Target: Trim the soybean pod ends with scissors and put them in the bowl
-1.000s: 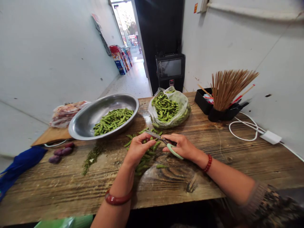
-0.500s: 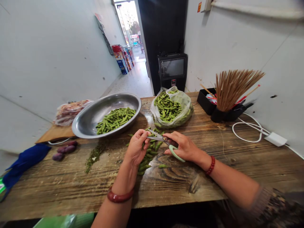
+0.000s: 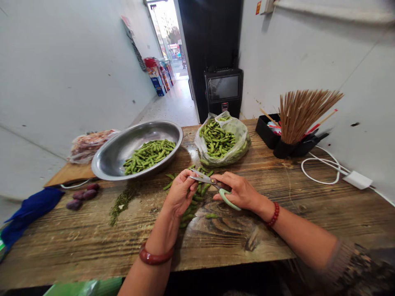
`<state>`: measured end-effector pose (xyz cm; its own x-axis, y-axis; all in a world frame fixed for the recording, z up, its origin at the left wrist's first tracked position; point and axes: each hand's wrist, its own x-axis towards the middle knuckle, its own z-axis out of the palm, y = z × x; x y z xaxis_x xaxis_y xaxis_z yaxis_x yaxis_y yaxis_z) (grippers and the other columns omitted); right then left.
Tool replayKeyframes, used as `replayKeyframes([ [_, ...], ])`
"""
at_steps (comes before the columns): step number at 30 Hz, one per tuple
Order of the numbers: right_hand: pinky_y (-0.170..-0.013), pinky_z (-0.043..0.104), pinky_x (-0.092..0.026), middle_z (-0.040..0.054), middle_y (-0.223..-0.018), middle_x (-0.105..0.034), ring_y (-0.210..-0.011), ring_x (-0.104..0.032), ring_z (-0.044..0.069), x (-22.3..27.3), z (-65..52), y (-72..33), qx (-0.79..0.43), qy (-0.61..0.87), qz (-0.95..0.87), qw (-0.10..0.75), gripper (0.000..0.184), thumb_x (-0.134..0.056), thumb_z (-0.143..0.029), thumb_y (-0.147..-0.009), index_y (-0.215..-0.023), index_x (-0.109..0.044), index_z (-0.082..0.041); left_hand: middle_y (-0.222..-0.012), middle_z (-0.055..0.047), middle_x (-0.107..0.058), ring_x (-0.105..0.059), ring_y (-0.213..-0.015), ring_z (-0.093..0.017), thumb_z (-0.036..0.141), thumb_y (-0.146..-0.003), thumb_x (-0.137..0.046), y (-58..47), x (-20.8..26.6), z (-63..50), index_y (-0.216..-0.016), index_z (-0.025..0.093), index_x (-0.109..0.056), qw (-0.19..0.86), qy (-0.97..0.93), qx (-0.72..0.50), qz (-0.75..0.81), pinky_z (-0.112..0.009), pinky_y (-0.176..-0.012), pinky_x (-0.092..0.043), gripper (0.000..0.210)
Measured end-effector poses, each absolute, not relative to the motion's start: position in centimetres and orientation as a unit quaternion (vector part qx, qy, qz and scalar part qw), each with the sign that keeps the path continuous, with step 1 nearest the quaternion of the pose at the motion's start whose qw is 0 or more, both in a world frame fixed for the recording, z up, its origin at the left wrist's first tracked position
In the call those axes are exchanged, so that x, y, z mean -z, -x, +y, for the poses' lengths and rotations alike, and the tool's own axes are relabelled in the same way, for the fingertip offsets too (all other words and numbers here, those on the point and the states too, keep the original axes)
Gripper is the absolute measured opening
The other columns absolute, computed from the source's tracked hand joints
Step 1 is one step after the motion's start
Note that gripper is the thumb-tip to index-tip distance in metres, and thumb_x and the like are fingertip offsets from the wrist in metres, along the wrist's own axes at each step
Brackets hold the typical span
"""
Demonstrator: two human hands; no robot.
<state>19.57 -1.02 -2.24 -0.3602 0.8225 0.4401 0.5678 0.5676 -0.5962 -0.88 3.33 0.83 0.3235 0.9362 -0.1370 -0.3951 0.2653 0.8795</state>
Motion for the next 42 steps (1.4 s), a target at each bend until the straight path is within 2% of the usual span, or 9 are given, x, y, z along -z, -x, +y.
replayKeyframes([
  [7, -0.066, 0.025, -0.046, 0.0029, -0.082, -0.060, -0.069, -0.055, 0.014, 2.2, -1.0, -19.5, -0.177, 0.426, -0.806, 0.370, 0.050, -0.068, -0.039, -0.081, -0.126, -0.055, -0.020, -0.050, 0.009, -0.042, -0.030, -0.038, -0.001, 0.028, -0.064, -0.080, 1.1, -0.6, 3.5, -0.074, 0.015, -0.052, 0.718, -0.386, -0.457, 0.356, -0.011, -0.034, -0.017, 0.032],
  [16, -0.075, 0.030, -0.051, 0.0077, -0.092, -0.069, -0.080, -0.064, 0.019, 3.1, -0.4, -19.6, -0.206, 0.439, -0.773, 0.409, 0.047, -0.072, -0.040, -0.078, -0.119, -0.063, -0.018, -0.064, 0.006, -0.047, -0.034, -0.040, -0.001, 0.022, -0.074, -0.067, 1.6, -1.1, 3.9, -0.084, 0.016, -0.054, 0.698, -0.389, -0.478, 0.365, -0.011, -0.034, -0.022, 0.017],
  [22, -0.079, 0.033, -0.054, 0.0085, -0.094, -0.071, -0.085, -0.066, 0.021, 3.4, 0.0, -20.0, -0.199, 0.472, -0.733, 0.447, 0.047, -0.072, -0.043, -0.076, -0.115, -0.066, -0.018, -0.067, 0.002, -0.051, -0.052, -0.056, -0.006, 0.007, -0.068, -0.057, 4.3, -2.0, 5.2, -0.082, 0.016, -0.053, 0.696, -0.282, -0.554, 0.359, -0.013, -0.045, -0.042, 0.017],
  [27, -0.080, 0.034, -0.054, 0.0089, -0.097, -0.071, -0.088, -0.067, 0.023, 3.5, -0.2, -19.8, -0.200, 0.469, -0.737, 0.444, 0.047, -0.073, -0.041, -0.075, -0.116, -0.066, -0.018, -0.060, 0.006, -0.045, -0.036, -0.041, -0.002, 0.011, -0.070, -0.065, 4.6, -1.6, 5.4, -0.082, 0.016, -0.055, 0.672, -0.321, -0.556, 0.369, -0.010, -0.033, -0.023, 0.017],
  [32, -0.080, 0.033, -0.054, 0.0097, -0.098, -0.071, -0.088, -0.067, 0.023, 3.2, -0.3, -19.8, -0.202, 0.464, -0.737, 0.447, 0.046, -0.073, -0.041, -0.076, -0.115, -0.066, -0.017, -0.057, 0.008, -0.041, -0.026, -0.038, -0.003, 0.029, -0.072, -0.070, 3.0, -0.9, 4.9, -0.081, 0.018, -0.056, 0.630, -0.414, -0.525, 0.395, -0.013, -0.033, -0.017, 0.020],
  [34, -0.080, 0.034, -0.054, 0.0097, -0.098, -0.071, -0.088, -0.067, 0.023, 3.0, -0.3, -19.8, -0.200, 0.463, -0.741, 0.443, 0.046, -0.073, -0.040, -0.076, -0.115, -0.066, -0.017, -0.055, 0.007, -0.040, -0.027, -0.039, -0.005, 0.033, -0.074, -0.068, 2.5, -0.9, 4.6, -0.078, 0.018, -0.058, 0.565, -0.486, -0.509, 0.431, -0.016, -0.035, -0.019, 0.018],
  [36, -0.080, 0.034, -0.054, 0.0096, -0.098, -0.070, -0.087, -0.066, 0.022, 2.8, -0.3, -19.9, -0.196, 0.462, -0.748, 0.435, 0.046, -0.072, -0.040, -0.076, -0.116, -0.066, -0.017, -0.057, 0.004, -0.045, -0.036, -0.046, -0.008, 0.030, -0.073, -0.069, 2.3, -0.8, 4.4, -0.074, 0.018, -0.062, 0.436, -0.608, -0.473, 0.465, -0.019, -0.043, -0.028, 0.013],
  [39, -0.079, 0.033, -0.053, 0.0098, -0.098, -0.070, -0.085, -0.066, 0.021, 2.7, -0.4, -19.9, -0.193, 0.465, -0.750, 0.429, 0.046, -0.072, -0.039, -0.077, -0.116, -0.065, -0.016, -0.066, 0.000, -0.052, -0.048, -0.063, -0.014, 0.022, -0.070, -0.071, 2.8, -0.7, 4.3, -0.068, 0.019, -0.066, 0.235, -0.776, -0.351, 0.468, -0.024, -0.058, -0.036, 0.006],
  [42, -0.077, 0.032, -0.053, 0.0091, -0.095, -0.070, -0.082, -0.065, 0.020, 2.8, -0.3, -19.9, -0.188, 0.469, -0.746, 0.433, 0.045, -0.073, -0.039, -0.076, -0.115, -0.066, -0.016, -0.073, -0.001, -0.053, -0.050, -0.067, -0.016, 0.026, -0.075, -0.067, 3.7, -0.3, 4.4, -0.074, 0.021, -0.068, 0.133, -0.841, -0.247, 0.462, -0.026, -0.063, -0.037, 0.005],
])
